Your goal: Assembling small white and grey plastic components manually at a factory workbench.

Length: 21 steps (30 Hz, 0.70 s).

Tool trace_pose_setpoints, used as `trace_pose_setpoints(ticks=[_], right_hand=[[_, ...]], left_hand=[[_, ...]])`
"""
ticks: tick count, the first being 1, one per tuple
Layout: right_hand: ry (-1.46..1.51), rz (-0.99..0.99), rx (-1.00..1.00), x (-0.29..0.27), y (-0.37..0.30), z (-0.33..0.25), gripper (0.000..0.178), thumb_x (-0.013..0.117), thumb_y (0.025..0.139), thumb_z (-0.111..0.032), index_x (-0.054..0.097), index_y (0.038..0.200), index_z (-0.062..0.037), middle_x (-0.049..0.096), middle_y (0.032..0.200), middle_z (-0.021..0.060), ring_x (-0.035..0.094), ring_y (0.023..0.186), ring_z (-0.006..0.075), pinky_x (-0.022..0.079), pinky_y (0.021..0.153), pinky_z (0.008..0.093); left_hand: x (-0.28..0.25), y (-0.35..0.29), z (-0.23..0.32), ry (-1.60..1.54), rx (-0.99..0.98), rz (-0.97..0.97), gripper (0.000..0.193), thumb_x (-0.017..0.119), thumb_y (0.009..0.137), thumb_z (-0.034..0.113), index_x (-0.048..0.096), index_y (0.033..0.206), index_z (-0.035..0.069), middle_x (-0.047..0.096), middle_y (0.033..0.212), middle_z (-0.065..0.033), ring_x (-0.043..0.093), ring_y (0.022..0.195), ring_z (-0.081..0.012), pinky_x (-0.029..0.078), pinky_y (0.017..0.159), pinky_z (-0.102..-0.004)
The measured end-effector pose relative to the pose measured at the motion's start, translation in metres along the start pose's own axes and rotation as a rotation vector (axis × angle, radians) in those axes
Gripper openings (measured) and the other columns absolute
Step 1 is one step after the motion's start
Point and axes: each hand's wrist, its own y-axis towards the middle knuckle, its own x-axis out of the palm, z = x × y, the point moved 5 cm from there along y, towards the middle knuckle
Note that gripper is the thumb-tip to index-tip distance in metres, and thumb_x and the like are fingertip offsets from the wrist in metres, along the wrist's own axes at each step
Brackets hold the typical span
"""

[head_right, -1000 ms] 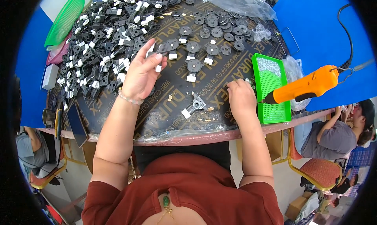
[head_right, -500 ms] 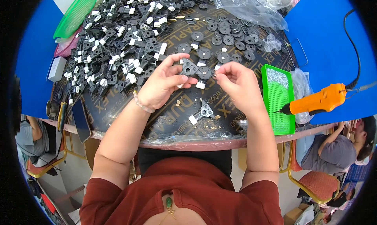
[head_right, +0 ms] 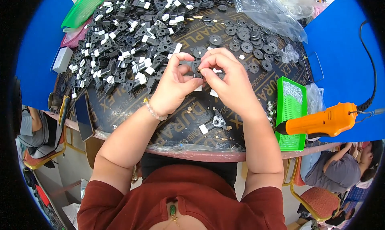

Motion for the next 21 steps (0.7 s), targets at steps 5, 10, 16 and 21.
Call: trace_pose_setpoints(ticks=[5,10,16,21], right_hand=[[0.194,0.11,0.003,0.0001,-0.0103,0.0042,0.005,0.066,0.082,-0.002,0.064,0.086,-0.0017,0.068,0.102,0.0096,0.063,0.101,0.0209,0.049,0.087,0.0333],[0.052,0.115,-0.054,-0.0032,-0.0085,0.0078,0.006,0.067,0.081,-0.003,0.064,0.087,-0.0024,0.066,0.105,0.0093,0.061,0.104,0.0231,0.046,0.092,0.0365],[-0.149,0.089,-0.067,-0.0015,-0.009,0.0077,0.008,0.068,0.08,-0.008,0.067,0.087,-0.0047,0.055,0.127,0.0117,0.051,0.12,0.0291,0.04,0.102,0.0411],[-0.185,0.134,-0.053,-0.0017,-0.0088,0.0108,0.011,0.069,0.079,-0.008,0.069,0.09,-0.0062,0.054,0.131,0.0123,0.051,0.121,0.0315,0.041,0.102,0.0418]], left_hand=[[0.0009,-0.0006,0.0035,-0.013,0.025,0.032,0.051,0.063,0.085,-0.01,0.034,0.125,0.004,0.057,0.101,-0.0092,0.068,0.094,-0.0154,0.052,0.069,-0.021],[-0.0001,0.0002,0.0027,-0.016,0.035,0.017,0.052,0.063,0.085,-0.009,0.036,0.127,0.004,0.057,0.097,-0.007,0.068,0.092,-0.0141,0.051,0.068,-0.0209],[0.0054,-0.0023,-0.0022,0.051,-0.047,-0.065,0.05,0.061,0.087,-0.01,0.042,0.132,0.002,0.06,0.105,-0.0092,0.066,0.091,-0.0147,0.055,0.08,-0.0255],[0.0081,-0.0021,-0.0049,-0.046,-0.123,-0.054,0.049,0.062,0.087,-0.008,0.042,0.131,0.001,0.062,0.11,-0.0111,0.067,0.092,-0.0172,0.055,0.081,-0.0274]])
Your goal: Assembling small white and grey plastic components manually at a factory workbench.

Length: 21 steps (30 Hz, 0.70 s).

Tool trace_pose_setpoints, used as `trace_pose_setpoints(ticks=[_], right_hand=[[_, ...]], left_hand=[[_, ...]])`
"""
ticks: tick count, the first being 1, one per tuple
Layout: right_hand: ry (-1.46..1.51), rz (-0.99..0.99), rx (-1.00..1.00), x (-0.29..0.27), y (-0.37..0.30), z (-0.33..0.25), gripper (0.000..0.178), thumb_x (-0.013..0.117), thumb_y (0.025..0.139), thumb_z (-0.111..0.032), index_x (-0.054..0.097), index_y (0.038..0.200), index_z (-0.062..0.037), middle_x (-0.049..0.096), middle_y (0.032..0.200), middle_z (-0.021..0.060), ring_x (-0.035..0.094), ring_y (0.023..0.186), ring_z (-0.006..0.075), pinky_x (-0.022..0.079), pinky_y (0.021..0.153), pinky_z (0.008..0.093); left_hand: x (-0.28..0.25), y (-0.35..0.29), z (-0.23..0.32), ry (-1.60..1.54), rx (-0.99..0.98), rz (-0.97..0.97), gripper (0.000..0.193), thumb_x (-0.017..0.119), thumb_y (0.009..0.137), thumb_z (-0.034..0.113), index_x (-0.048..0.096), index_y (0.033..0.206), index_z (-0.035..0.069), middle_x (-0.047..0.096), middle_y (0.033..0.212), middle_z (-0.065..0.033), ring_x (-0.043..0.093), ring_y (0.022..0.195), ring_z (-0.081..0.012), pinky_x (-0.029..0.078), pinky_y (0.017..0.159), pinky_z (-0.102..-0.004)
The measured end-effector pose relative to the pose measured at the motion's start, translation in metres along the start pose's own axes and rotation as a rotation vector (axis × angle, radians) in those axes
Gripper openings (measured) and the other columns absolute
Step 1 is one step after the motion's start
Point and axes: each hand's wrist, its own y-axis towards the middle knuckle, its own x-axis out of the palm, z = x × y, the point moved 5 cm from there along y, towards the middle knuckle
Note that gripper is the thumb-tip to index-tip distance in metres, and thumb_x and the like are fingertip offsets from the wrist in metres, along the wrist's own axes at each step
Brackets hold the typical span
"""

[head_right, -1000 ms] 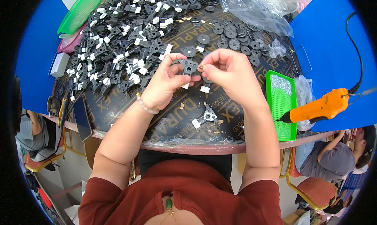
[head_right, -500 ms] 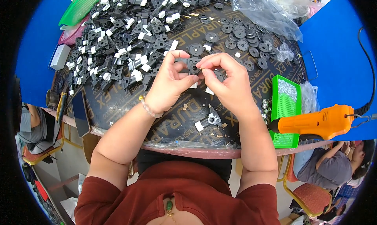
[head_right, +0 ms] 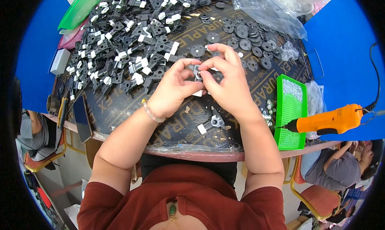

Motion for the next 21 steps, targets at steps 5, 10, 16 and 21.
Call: trace_pose_setpoints(ticks=[5,10,16,21], right_hand=[[-0.291,0.232,-0.049,-0.028,0.011,0.016,0.015,0.062,0.084,-0.001,0.068,0.097,-0.0037,0.061,0.117,0.0162,0.06,0.11,0.033,0.047,0.095,0.0393],[-0.709,0.183,0.183,-0.066,0.004,0.095,0.023,0.058,0.084,0.0,0.069,0.105,-0.003,0.067,0.106,0.0179,0.062,0.101,0.0371,0.049,0.09,0.0441],[-0.71,-0.062,0.482,-0.062,0.0,0.124,0.036,0.072,0.077,-0.007,0.068,0.113,-0.0023,0.066,0.112,0.0217,0.062,0.109,0.0367,0.05,0.093,0.0441],[-0.786,-0.034,0.46,-0.068,-0.005,0.12,0.03,0.073,0.077,-0.008,0.07,0.106,-0.0048,0.068,0.099,0.0193,0.064,0.101,0.037,0.051,0.091,0.0438]], left_hand=[[-0.007,-0.002,0.0,-0.208,-0.082,0.057,0.044,0.061,0.091,-0.002,0.044,0.131,0.001,0.063,0.114,-0.0175,0.068,0.101,-0.0261,0.057,0.086,-0.0362],[-0.013,0.002,0.003,-0.232,-0.089,0.121,0.028,0.058,0.095,0.009,0.05,0.122,0.002,0.065,0.111,-0.0186,0.069,0.098,-0.0275,0.058,0.078,-0.0356],[-0.018,0.003,0.003,-0.15,-0.08,0.147,0.027,0.055,0.095,0.006,0.051,0.121,0.003,0.066,0.108,-0.0182,0.069,0.094,-0.0263,0.058,0.075,-0.0344],[-0.018,0.003,0.006,-0.089,-0.082,0.143,0.025,0.055,0.094,0.005,0.053,0.119,0.004,0.066,0.107,-0.0178,0.07,0.093,-0.0252,0.058,0.075,-0.0336]])
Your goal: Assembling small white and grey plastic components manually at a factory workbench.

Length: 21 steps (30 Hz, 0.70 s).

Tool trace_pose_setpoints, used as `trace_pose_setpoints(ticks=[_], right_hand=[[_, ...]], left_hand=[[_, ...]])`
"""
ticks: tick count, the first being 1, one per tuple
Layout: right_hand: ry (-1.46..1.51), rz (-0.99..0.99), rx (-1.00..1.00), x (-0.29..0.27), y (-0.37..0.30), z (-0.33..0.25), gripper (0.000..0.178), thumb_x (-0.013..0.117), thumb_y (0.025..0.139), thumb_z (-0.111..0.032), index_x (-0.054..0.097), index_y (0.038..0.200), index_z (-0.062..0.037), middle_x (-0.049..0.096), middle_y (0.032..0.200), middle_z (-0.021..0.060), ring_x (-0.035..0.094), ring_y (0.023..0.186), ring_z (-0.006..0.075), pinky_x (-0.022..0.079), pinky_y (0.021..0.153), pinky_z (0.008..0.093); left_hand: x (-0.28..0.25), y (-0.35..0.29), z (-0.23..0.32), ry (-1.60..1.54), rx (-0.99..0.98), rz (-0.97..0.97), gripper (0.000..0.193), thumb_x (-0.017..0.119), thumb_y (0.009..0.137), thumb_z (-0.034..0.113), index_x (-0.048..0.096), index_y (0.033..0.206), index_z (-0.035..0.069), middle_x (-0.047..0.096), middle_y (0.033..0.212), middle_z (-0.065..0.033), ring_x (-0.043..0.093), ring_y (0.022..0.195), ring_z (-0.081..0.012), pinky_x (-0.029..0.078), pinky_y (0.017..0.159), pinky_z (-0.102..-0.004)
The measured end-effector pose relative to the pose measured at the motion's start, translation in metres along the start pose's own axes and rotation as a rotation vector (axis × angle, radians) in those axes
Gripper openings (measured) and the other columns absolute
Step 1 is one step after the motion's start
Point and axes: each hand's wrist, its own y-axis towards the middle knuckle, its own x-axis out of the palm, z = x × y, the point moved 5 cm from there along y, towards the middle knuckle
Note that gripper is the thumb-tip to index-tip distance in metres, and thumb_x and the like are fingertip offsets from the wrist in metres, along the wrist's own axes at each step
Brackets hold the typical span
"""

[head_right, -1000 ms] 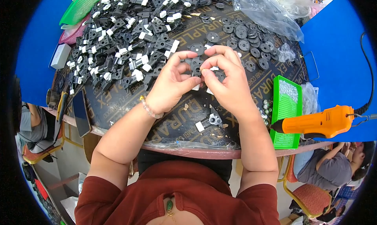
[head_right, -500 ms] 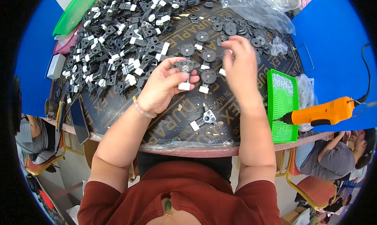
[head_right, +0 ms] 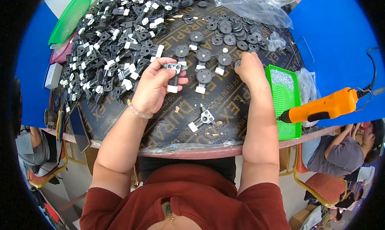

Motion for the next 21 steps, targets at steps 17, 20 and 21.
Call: trace_pose_setpoints(ticks=[17,20,21], right_hand=[[1.013,0.199,-0.422,-0.023,-0.057,-0.118,0.019,0.077,0.076,-0.002,0.073,0.094,-0.0014,0.066,0.122,0.0142,0.066,0.104,0.0237,0.052,0.089,0.0333],[1.069,0.069,-0.402,-0.017,-0.058,-0.121,0.017,0.077,0.076,-0.003,0.073,0.093,-0.0017,0.066,0.121,0.0129,0.065,0.108,0.0245,0.05,0.093,0.035],[1.048,0.039,-0.41,-0.015,-0.059,-0.122,0.018,0.078,0.075,-0.005,0.073,0.092,-0.0035,0.067,0.121,0.0113,0.062,0.112,0.0262,0.047,0.098,0.0379]], left_hand=[[0.0,0.002,-0.008,-0.203,0.012,-0.088,0.031,0.046,0.101,0.013,0.048,0.131,0.002,0.064,0.115,-0.014,0.068,0.1,-0.025,0.057,0.088,-0.0423],[-0.003,0.005,-0.013,-0.202,0.002,-0.086,0.03,0.047,0.101,0.013,0.049,0.129,0.003,0.064,0.116,-0.0122,0.067,0.1,-0.0228,0.057,0.087,-0.0413],[-0.005,0.005,-0.015,-0.206,0.006,-0.103,0.029,0.048,0.101,0.014,0.05,0.128,0.003,0.064,0.116,-0.0107,0.067,0.1,-0.021,0.057,0.087,-0.0383]])
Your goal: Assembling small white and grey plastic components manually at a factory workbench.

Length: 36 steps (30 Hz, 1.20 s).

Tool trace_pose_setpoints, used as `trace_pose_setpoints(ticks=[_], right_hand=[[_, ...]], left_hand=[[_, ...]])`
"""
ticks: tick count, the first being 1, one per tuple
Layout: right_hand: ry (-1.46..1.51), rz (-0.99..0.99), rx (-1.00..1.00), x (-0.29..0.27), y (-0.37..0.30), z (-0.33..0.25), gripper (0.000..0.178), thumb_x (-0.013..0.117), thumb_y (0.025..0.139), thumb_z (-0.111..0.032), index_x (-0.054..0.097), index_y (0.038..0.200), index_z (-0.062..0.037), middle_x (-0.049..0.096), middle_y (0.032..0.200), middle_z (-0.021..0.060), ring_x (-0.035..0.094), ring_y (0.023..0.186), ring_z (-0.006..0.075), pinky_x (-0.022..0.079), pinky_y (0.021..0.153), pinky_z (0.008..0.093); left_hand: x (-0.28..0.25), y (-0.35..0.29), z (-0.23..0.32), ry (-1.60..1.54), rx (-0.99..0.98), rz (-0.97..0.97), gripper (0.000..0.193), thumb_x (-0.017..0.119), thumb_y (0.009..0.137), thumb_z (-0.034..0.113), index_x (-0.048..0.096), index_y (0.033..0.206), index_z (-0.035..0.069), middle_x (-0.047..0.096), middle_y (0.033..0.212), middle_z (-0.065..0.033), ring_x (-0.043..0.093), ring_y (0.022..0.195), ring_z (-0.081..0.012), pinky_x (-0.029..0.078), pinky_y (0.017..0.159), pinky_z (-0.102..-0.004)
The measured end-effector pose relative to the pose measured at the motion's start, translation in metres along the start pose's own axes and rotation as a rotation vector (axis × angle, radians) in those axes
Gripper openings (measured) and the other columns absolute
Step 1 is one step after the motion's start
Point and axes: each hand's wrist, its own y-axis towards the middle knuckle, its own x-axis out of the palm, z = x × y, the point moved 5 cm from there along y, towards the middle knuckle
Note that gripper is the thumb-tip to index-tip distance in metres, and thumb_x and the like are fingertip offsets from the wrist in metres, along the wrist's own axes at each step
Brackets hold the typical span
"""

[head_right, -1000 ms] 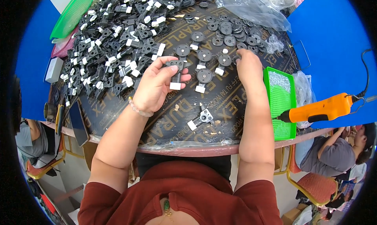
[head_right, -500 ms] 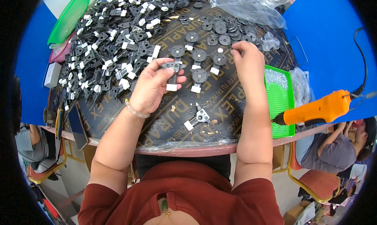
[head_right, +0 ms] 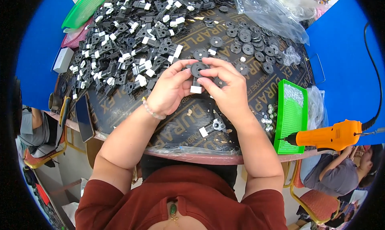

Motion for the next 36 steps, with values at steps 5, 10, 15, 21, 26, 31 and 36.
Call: trace_pose_setpoints(ticks=[5,10,15,21,26,31,36], right_hand=[[-0.258,-0.089,-0.119,0.002,0.004,-0.01,0.023,0.078,0.073,-0.008,0.073,0.095,-0.0065,0.067,0.123,0.0085,0.055,0.116,0.0294,0.043,0.102,0.0415],[-0.356,-0.153,-0.068,-0.004,0.004,-0.018,0.037,0.078,0.075,-0.011,0.069,0.11,-0.0086,0.067,0.12,0.0085,0.056,0.114,0.0287,0.043,0.1,0.0411],[-0.602,-0.24,-0.302,-0.003,0.005,-0.027,0.04,0.077,0.076,-0.014,0.068,0.114,-0.0074,0.067,0.116,0.0103,0.057,0.111,0.0298,0.044,0.098,0.0411],[-0.568,-0.271,-0.199,0.004,0.032,-0.037,0.048,0.075,0.075,-0.007,0.063,0.121,-0.0024,0.066,0.116,0.0164,0.061,0.111,0.0326,0.047,0.097,0.0385],[-0.586,0.015,-0.168,0.007,0.104,0.005,0.047,0.072,0.079,-0.01,0.062,0.124,-0.0043,0.062,0.122,0.015,0.052,0.121,0.0344,0.041,0.105,0.0405],[-0.736,-0.263,0.055,0.03,0.145,0.074,0.052,0.074,0.078,-0.017,0.063,0.128,-0.0105,0.063,0.125,0.0166,0.052,0.123,0.034,0.04,0.106,0.0415],[-0.773,-0.34,-0.039,0.034,0.143,0.086,0.047,0.076,0.076,-0.024,0.068,0.122,-0.0145,0.062,0.13,0.0112,0.05,0.127,0.0328,0.036,0.108,0.0436]], left_hand=[[-0.001,0.0,0.002,-0.003,0.012,0.025,0.028,0.05,0.101,0.014,0.053,0.127,0.005,0.065,0.113,-0.0088,0.067,0.1,-0.0174,0.056,0.085,-0.031],[0.002,0.0,0.004,0.101,0.043,0.008,0.028,0.047,0.101,0.011,0.055,0.126,0.004,0.064,0.104,-0.0031,0.063,0.084,-0.0083,0.052,0.073,-0.022],[0.007,-0.003,0.005,0.219,0.071,-0.006,0.034,0.045,0.1,0.009,0.051,0.133,0.003,0.06,0.095,0.0014,0.049,0.069,-0.0043,0.045,0.064,-0.0192],[0.001,-0.004,0.012,0.281,0.197,0.106,0.054,0.043,0.099,0.004,0.028,0.151,0.009,0.058,0.117,-0.0107,0.058,0.091,-0.0122,0.051,0.077,-0.0258],[-0.016,-0.004,0.051,0.368,0.559,0.285,0.052,0.044,0.096,0.006,0.032,0.147,0.006,0.05,0.137,-0.0163,0.054,0.119,-0.0228,0.049,0.095,-0.0349],[-0.042,-0.002,0.081,0.23,0.697,0.51,0.048,0.045,0.092,0.002,0.041,0.139,0.006,0.051,0.132,-0.0109,0.054,0.114,-0.019,0.048,0.09,-0.032],[-0.046,-0.01,0.092,0.085,0.725,0.564,0.045,0.046,0.089,0.0,0.046,0.134,0.006,0.052,0.129,-0.0092,0.055,0.11,-0.0165,0.048,0.086,-0.0309]])
